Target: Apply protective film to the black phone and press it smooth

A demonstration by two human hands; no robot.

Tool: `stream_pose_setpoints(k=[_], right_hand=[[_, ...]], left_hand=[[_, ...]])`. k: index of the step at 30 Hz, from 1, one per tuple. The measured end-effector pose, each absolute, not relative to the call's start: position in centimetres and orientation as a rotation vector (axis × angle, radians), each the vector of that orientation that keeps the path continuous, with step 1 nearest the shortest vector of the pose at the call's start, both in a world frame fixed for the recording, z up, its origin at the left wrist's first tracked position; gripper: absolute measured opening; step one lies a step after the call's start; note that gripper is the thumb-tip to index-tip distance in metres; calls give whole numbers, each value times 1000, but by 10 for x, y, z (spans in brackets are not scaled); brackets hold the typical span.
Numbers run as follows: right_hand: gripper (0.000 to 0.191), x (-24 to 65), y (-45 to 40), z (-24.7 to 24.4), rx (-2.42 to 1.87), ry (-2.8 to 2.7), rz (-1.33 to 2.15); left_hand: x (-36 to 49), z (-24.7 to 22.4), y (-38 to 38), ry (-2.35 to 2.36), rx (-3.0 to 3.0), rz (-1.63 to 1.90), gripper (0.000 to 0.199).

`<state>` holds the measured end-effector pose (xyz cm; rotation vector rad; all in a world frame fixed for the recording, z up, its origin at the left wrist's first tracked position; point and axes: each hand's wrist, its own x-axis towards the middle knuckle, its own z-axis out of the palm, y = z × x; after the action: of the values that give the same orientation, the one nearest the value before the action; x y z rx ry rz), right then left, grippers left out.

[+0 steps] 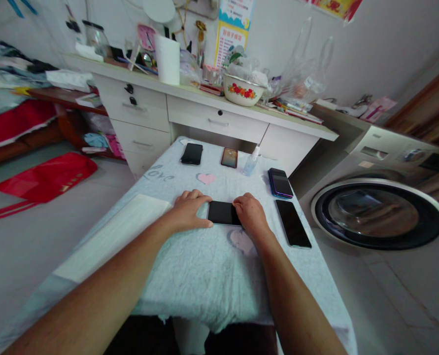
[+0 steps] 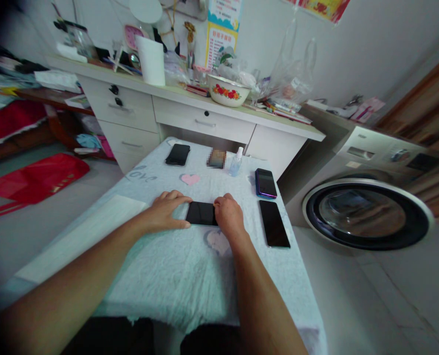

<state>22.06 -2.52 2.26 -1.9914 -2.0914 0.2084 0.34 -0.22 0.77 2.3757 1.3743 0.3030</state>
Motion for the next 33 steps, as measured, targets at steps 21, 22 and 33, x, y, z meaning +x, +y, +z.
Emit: stream_pose_setpoints(k=[21, 22, 33], right_hand=[[26, 219, -28, 24, -1943, -2135, 211], [26, 218, -28, 24, -1932, -2148, 212], [25, 219, -33, 24, -1714, -2285, 296]], left_hand=[[4, 10, -2, 1383, 2372, 294, 73], [4, 10, -3, 1385, 2371, 291, 73], [2, 4, -1, 1375, 2381, 323, 74]])
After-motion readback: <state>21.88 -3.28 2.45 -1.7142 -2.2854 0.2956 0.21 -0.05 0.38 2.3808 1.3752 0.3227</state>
